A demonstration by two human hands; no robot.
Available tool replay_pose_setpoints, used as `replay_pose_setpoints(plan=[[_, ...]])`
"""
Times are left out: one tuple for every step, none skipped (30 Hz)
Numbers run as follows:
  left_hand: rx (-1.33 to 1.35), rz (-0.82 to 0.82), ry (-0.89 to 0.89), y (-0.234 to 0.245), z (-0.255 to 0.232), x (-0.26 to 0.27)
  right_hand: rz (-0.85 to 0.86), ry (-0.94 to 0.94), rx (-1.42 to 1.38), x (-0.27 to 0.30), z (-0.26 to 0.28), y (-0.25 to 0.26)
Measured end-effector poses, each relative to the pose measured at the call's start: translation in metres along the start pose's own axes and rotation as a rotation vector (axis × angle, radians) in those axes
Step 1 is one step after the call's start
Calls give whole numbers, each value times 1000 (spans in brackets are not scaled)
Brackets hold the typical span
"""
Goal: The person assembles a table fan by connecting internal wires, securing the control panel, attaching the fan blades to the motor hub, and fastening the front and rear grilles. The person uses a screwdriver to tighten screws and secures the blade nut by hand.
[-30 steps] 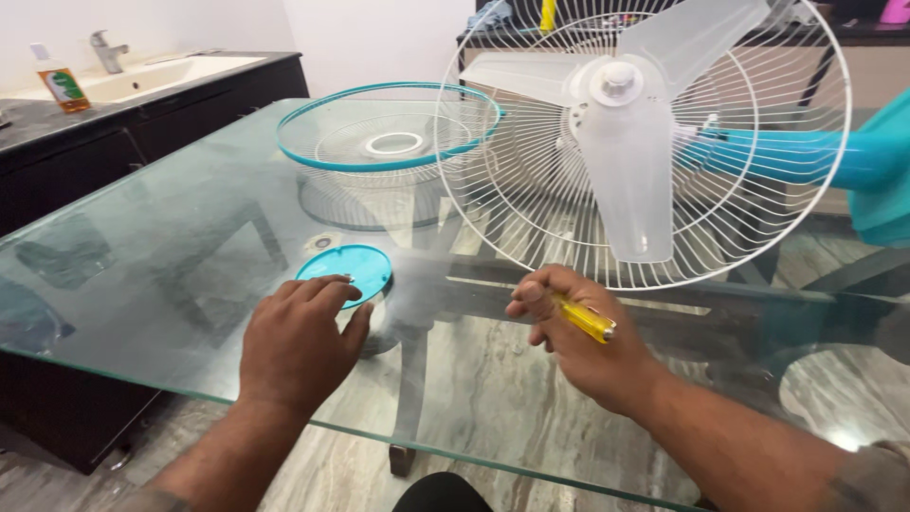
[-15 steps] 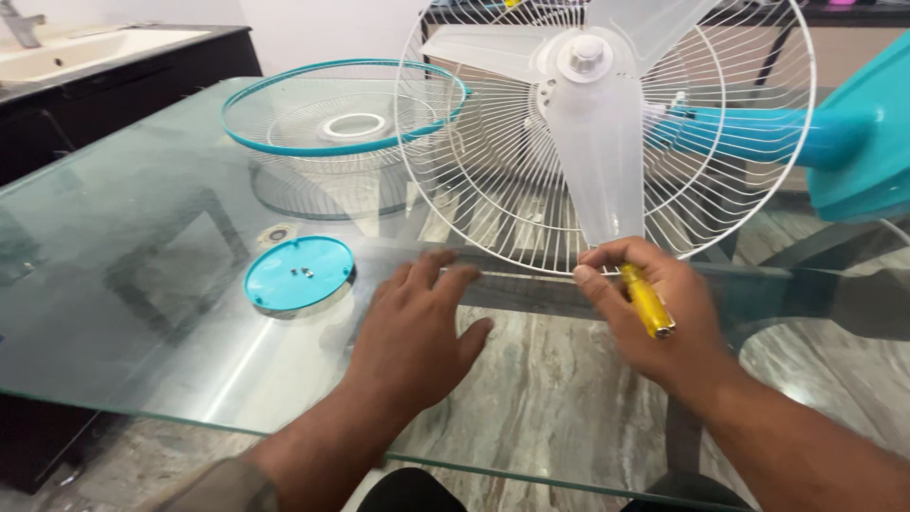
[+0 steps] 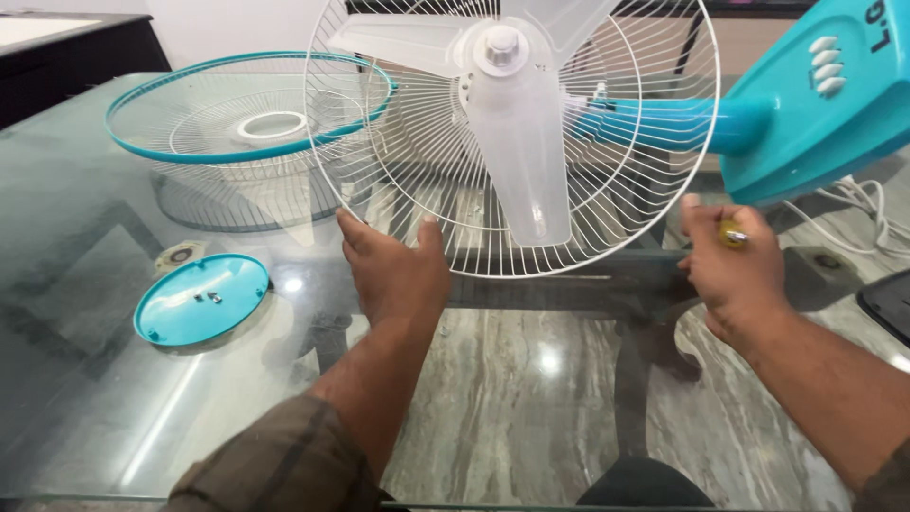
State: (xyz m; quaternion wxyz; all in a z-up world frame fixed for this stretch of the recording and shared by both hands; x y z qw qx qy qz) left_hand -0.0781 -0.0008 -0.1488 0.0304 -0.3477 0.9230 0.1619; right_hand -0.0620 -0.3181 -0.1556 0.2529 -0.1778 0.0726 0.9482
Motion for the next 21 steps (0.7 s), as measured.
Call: replay_pose_setpoints(plan=[[14, -20, -59, 3, 1, 2, 6, -35, -5, 0, 0, -1], [27, -44, -112, 6, 2, 3, 52, -9, 23, 2, 1, -3], [22, -37, -73, 7, 4, 3, 99, 17, 51, 6, 4, -4], [15, -25, -37, 8, 5, 3, 139, 40, 79, 9, 8, -4], [9, -12, -1, 8, 6, 2, 171, 94, 206, 12, 12, -5], [8, -13, -14, 7, 5, 2, 194, 147, 334, 17, 15, -4], [8, -14, -27, 7, 5, 2, 217, 200, 463, 21, 19, -3], [5, -16, -38, 7, 6, 3, 238, 197, 540, 24, 22, -5], [-17, 2, -57, 7, 6, 3, 260, 194, 617, 25, 26, -6], [-37, 17, -75, 8, 6, 2, 285, 194, 694, 26, 29, -9], [-57, 32, -92, 9, 6, 3, 289, 188, 706, 27, 31, -11], [-60, 22, -103, 9, 6, 3, 289, 183, 719, 28, 33, -12], [-62, 12, -113, 10, 6, 4, 288, 177, 732, 29, 34, -12], [-62, 1, -124, 10, 5, 4, 289, 175, 705, 29, 35, -12], [-40, 15, -123, 11, 4, 5, 289, 173, 678, 30, 36, -11], [-18, 25, -117, 13, 4, 6, 294, 172, 651, 31, 36, -12], [4, 35, -111, 14, 5, 6, 293, 174, 611, 32, 37, -14], [9, 34, -111, 16, 5, 6, 293, 174, 572, 33, 37, -14], [15, 32, -110, 17, 4, 6, 292, 175, 532, 33, 37, -16], [20, 34, -112, 18, 4, 6, 277, 150, 543, 34, 37, -16], [10, 27, -140, 19, 3, 6, 262, 125, 555, 33, 36, -16]])
Point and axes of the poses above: each hand's wrist, its own x-axis away from the middle knuckle, its own y-axis out of the back of the hand, z = x × y, the point moved 1 cm from there along -x, towards the middle knuckle, and after that the axes turned 2 degrees about y, right-handed, at the moved point
